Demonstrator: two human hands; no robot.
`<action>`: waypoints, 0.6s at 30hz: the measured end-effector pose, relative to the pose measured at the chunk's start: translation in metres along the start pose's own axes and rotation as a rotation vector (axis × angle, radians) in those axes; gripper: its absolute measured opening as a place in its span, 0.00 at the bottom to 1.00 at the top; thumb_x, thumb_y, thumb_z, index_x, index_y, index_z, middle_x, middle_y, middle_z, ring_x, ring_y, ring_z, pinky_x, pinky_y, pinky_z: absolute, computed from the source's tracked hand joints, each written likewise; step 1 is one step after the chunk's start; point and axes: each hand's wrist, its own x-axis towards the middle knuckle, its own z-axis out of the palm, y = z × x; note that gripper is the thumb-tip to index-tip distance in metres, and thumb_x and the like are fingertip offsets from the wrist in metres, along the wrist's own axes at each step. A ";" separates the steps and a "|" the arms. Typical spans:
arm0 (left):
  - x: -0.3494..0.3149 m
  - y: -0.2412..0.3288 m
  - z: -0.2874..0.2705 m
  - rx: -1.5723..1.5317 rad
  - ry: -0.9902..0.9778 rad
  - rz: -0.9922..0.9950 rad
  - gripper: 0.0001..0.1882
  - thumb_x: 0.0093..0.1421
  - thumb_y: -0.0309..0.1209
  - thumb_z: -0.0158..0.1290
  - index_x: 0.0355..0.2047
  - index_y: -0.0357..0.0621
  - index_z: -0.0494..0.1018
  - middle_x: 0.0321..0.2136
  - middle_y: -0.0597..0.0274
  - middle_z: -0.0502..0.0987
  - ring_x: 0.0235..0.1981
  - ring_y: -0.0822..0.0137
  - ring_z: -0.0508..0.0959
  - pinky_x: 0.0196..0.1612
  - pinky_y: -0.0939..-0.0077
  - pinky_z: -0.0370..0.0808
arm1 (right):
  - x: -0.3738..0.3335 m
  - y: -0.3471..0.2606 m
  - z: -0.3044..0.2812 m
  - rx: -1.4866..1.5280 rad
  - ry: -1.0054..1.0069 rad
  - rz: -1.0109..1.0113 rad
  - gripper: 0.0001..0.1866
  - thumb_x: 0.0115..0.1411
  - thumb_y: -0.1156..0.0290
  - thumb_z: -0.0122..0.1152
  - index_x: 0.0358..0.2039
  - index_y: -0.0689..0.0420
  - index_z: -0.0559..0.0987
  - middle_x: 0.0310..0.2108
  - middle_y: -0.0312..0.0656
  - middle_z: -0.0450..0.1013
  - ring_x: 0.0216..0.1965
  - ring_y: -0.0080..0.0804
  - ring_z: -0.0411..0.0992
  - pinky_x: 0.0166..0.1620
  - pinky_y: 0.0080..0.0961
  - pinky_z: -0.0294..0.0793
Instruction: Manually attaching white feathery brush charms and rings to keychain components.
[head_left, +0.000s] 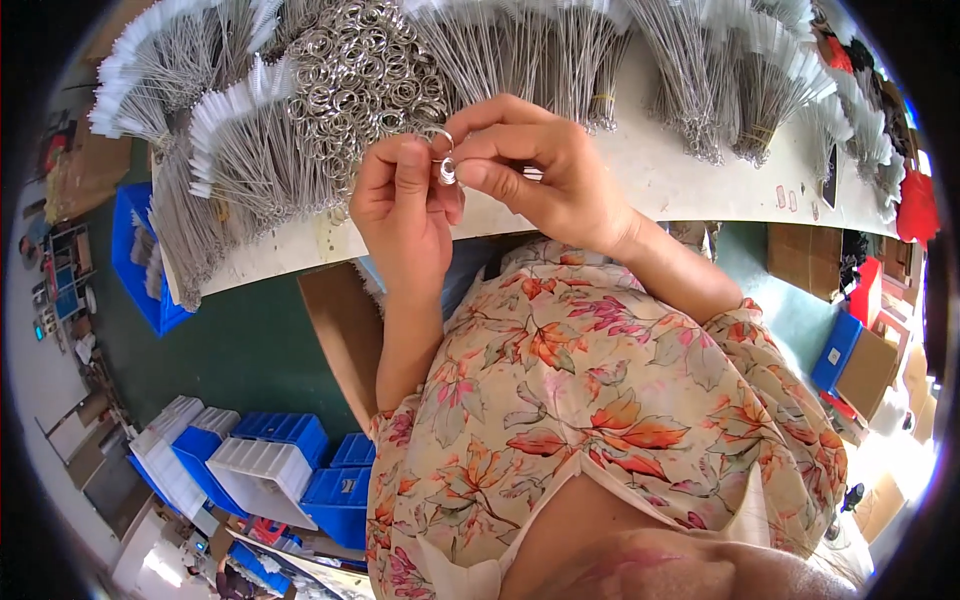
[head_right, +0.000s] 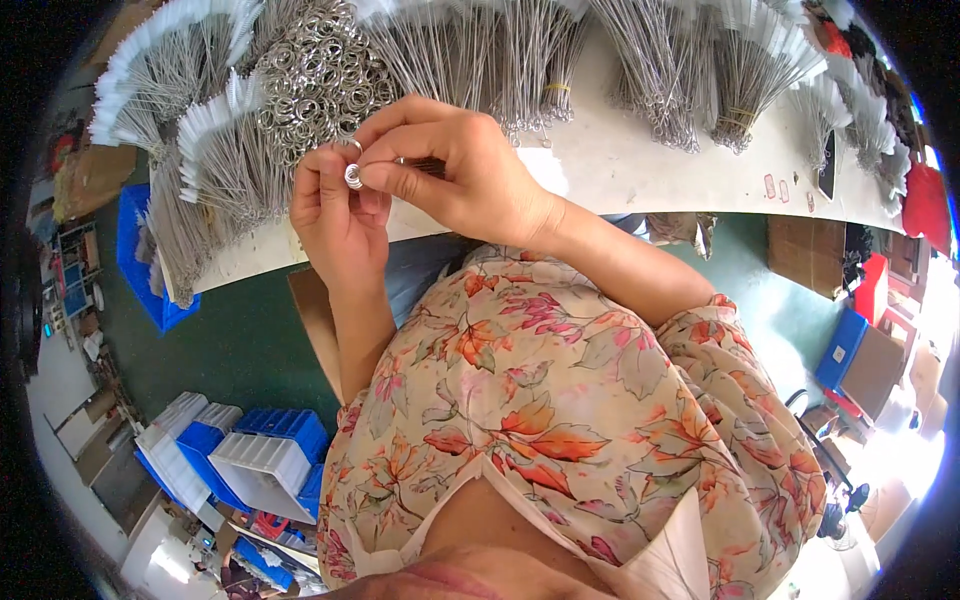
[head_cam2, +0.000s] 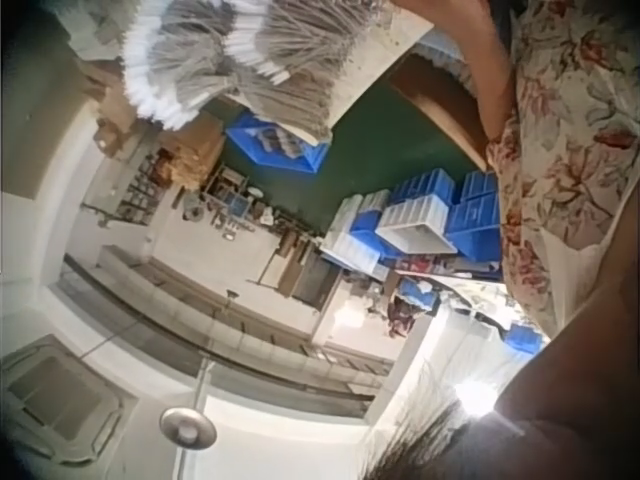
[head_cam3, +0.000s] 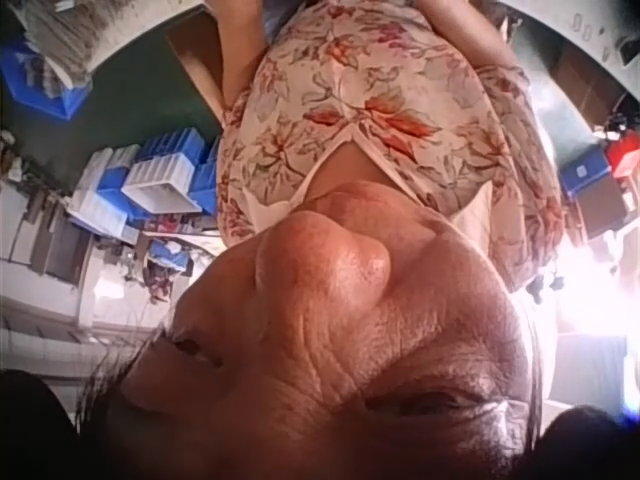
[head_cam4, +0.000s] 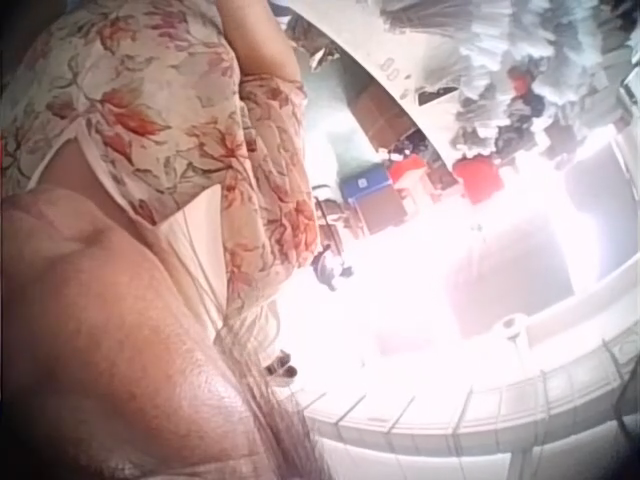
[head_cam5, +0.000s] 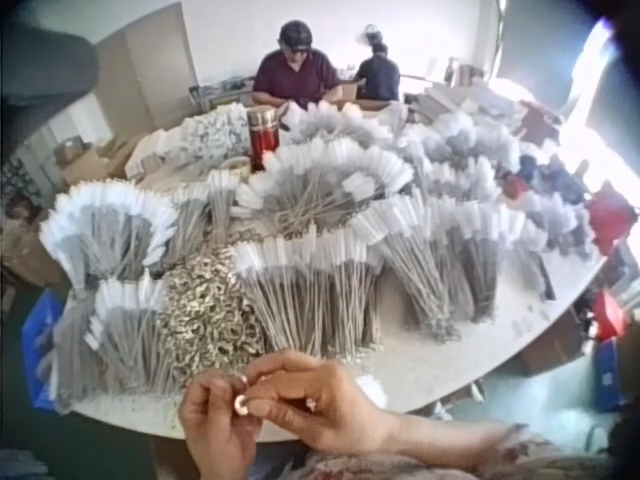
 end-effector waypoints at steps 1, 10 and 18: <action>0.000 0.000 -0.001 0.002 0.001 0.001 0.07 0.61 0.28 0.47 0.29 0.38 0.69 0.27 0.64 0.72 0.22 0.79 0.68 0.22 0.89 0.65 | -0.002 0.001 0.002 0.007 0.019 -0.082 0.06 0.55 0.73 0.58 0.31 0.62 0.78 0.37 0.43 0.71 0.31 0.27 0.74 0.34 0.20 0.73; 0.003 0.027 -0.004 0.869 -0.197 0.472 0.09 0.54 0.20 0.52 0.37 0.37 0.74 0.27 0.60 0.76 0.25 0.72 0.75 0.29 0.85 0.70 | -0.010 -0.006 0.002 -0.177 -0.022 -0.326 0.05 0.47 0.78 0.62 0.27 0.62 0.77 0.33 0.42 0.72 0.30 0.36 0.73 0.30 0.22 0.73; -0.016 0.030 -0.008 0.443 -0.131 0.031 0.07 0.59 0.21 0.48 0.36 0.30 0.73 0.30 0.59 0.76 0.31 0.76 0.74 0.33 0.83 0.73 | -0.012 -0.015 0.001 -0.108 -0.150 -0.240 0.05 0.50 0.82 0.60 0.29 0.64 0.78 0.36 0.43 0.71 0.33 0.31 0.73 0.34 0.22 0.74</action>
